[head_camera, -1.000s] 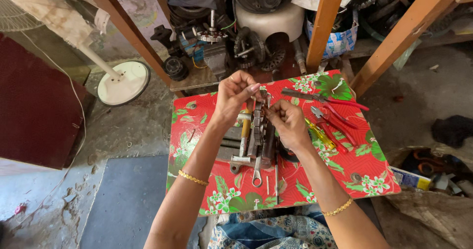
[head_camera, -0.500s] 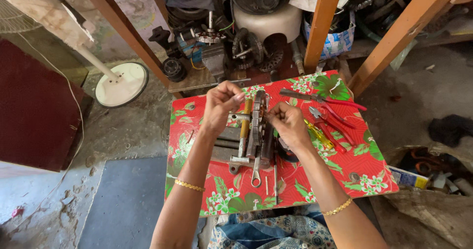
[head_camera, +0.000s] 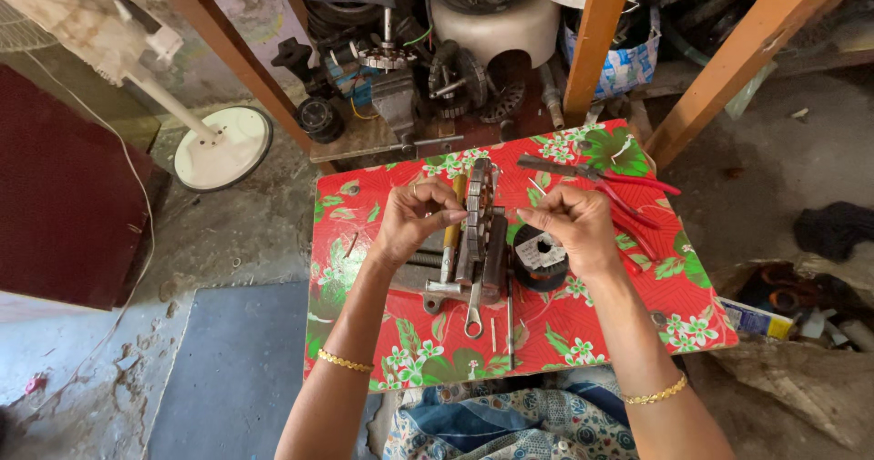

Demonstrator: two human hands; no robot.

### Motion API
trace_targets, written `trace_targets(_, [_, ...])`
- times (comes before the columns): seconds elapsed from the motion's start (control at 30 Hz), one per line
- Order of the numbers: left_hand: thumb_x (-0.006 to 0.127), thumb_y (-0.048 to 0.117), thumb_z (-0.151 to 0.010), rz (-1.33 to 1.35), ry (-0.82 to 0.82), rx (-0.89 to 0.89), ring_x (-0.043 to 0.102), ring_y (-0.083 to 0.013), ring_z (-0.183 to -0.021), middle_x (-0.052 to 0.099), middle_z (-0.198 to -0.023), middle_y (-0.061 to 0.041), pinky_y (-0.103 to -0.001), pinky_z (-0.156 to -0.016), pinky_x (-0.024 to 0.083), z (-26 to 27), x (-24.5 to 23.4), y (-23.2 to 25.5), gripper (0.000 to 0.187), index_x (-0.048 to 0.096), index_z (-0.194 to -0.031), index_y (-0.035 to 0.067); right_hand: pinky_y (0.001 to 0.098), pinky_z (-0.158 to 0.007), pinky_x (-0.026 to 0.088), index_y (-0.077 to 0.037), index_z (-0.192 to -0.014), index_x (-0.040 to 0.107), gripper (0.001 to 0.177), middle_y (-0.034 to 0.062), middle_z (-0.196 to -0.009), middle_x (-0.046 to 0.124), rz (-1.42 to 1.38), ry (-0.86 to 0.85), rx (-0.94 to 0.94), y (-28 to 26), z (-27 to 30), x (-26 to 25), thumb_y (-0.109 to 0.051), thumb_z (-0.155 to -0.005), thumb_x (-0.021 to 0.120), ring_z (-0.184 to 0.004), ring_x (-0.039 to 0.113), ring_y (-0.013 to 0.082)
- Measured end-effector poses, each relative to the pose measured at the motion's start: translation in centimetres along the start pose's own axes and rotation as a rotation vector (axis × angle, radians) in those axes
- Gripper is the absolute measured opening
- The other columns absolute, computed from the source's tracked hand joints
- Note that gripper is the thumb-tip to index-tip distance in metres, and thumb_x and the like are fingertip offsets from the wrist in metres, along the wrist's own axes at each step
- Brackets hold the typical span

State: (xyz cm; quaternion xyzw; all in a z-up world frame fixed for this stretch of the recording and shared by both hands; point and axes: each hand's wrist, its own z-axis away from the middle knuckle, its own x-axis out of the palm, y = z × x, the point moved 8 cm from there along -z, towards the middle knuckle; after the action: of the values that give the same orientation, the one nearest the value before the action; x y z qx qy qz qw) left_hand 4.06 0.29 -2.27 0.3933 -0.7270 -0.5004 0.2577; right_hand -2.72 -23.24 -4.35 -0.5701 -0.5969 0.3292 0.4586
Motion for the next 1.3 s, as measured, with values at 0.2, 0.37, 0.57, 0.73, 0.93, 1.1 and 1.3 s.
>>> trace_targets(0.2, [0.077,0.004,-0.089,0.039,0.053,-0.108,0.069,-0.0112,-0.089,0.075,-0.097,-0.007,-0.029,-0.078,0.055,0.0,-0.1,0.5,0.01,0.073,-0.096,-0.001,0.0208,-0.049,0.034,-0.005,-0.073,0.066,0.02,-0.0045,-0.063,0.06,0.363,0.158,0.001,0.9,0.3,-2.9,-0.002,-0.084,0.082,-0.055,0.045,0.0013])
trace_targets(0.37, [0.078,0.013,-0.092,-0.3,0.434,-0.205,0.066,-0.021,-0.076,0.076,-0.087,-0.014,-0.036,-0.067,0.053,-1.2,-1.5,3.7,0.017,0.075,-0.099,-0.002,0.022,-0.046,0.032,-0.004,-0.072,0.066,0.017,-0.0036,-0.059,0.057,0.524,0.196,0.052,1.3,0.9,-4.8,0.0,-0.08,0.081,-0.051,0.043,0.0019])
trace_targets(0.57, [0.082,0.019,-0.065,-0.968,-0.166,0.721,0.071,-0.0385,-0.095,0.074,-0.098,-0.013,-0.044,-0.083,0.056,-3.7,9.9,11.2,0.036,0.074,-0.098,0.005,0.0191,-0.053,0.035,-0.003,-0.078,0.069,0.013,-0.0046,-0.069,0.063,0.378,0.257,-0.033,-1.3,0.6,-7.5,0.002,-0.084,0.08,-0.058,0.046,-0.0005])
trace_targets(0.73, [0.077,0.007,-0.067,-1.142,-0.389,0.271,0.072,-0.0353,-0.08,0.074,-0.081,-0.014,-0.045,-0.071,0.056,-8.2,11.3,6.2,0.015,0.079,-0.082,0.009,0.019,-0.054,0.033,0.0,-0.079,0.067,0.017,-0.0035,-0.069,0.059,0.245,0.26,-0.083,-3.9,0.5,-7.6,0.002,-0.088,0.081,-0.06,0.043,-0.0008])
trace_targets(0.93, [0.073,0.007,-0.073,-1.101,-0.386,0.35,0.07,-0.0376,-0.077,0.072,-0.078,-0.016,-0.047,-0.069,0.055,-9.2,11.0,5.1,0.01,0.078,-0.081,0.009,0.0199,-0.052,0.032,-0.001,-0.08,0.068,0.015,-0.0025,-0.071,0.063,0.127,0.299,-0.108,-5.6,-0.1,-6.2,0.001,-0.088,0.081,-0.058,0.045,0.0])
trace_targets(1.1, [0.069,0.0,-0.08,-0.724,-0.187,0.251,0.072,-0.0253,-0.071,0.074,-0.079,-0.013,-0.037,-0.064,0.058,-10.8,8.6,4.5,0.012,0.075,-0.09,0.003,0.0205,-0.048,0.033,-0.004,-0.084,0.069,0.014,-0.0036,-0.07,0.063,0.063,0.276,-0.026,-3.1,0.0,-1.7,-0.007,-0.085,0.083,-0.055,0.046,0.0008])
trace_targets(1.3, [0.07,-0.002,-0.095,-0.146,-0.011,-0.078,0.063,-0.008,-0.064,0.07,-0.076,-0.006,-0.025,-0.056,0.055,-11.2,5.2,0.9,0.005,0.067,-0.091,-0.005,0.0226,-0.047,0.027,-0.005,-0.085,0.068,0.014,-0.0061,-0.062,0.055,0.191,0.205,0.086,0.3,-2.2,3.4,-0.012,-0.09,0.08,-0.054,0.04,0.0018])
